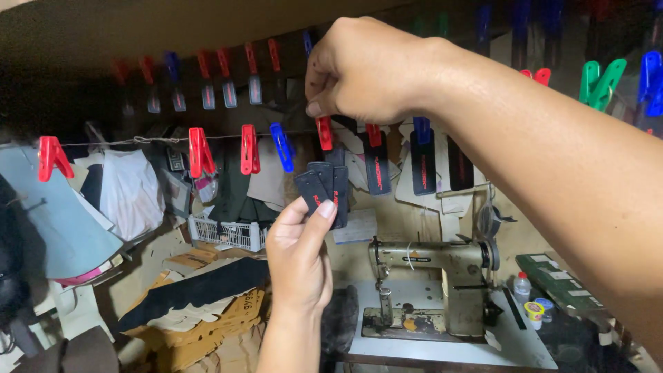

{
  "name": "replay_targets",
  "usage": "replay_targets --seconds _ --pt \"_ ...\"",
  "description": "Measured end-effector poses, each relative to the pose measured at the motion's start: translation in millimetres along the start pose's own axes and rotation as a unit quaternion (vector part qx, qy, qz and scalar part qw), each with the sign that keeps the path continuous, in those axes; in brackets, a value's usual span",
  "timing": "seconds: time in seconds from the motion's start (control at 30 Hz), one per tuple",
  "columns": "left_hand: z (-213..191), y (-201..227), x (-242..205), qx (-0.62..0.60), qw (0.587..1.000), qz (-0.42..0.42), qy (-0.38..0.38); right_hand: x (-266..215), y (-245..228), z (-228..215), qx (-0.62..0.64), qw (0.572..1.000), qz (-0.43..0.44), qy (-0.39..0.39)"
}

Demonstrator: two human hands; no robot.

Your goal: Hammering a leather piece on a workbench and picking small black tags from a hanging line

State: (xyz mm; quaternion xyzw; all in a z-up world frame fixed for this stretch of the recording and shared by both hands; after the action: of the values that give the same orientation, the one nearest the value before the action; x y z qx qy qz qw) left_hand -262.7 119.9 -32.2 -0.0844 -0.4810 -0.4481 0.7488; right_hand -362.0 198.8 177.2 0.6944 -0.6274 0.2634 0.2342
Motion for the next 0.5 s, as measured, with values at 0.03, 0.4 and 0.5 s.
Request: replay_targets --seconds 0.03,0.4,0.5 --pt "-2 0 -2 -0.023 1.0 0.011 -0.013 0 1 -2 0.006 1.0 -0.009 0.026" --pt "42 -1 -22 -0.032 0.986 0.102 -0.131 -25 23 -21 -0.053 0.997 0.029 -0.052" --pt "48 -8 -20 -0.006 0.985 0.129 -0.117 -24 31 -18 -0.069 0.995 0.036 -0.062"
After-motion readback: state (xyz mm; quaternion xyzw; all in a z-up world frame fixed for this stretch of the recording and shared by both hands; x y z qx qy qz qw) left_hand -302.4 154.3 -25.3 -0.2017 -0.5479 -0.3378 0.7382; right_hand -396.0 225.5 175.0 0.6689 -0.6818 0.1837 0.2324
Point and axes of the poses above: each hand's wrist, its own x-axis towards the middle knuckle, its own z-axis out of the palm, y = z × x, the point moved 4 cm from there along x, towards the middle knuckle, and after that the axes turned 12 degrees about z, right-handed, at the moved point
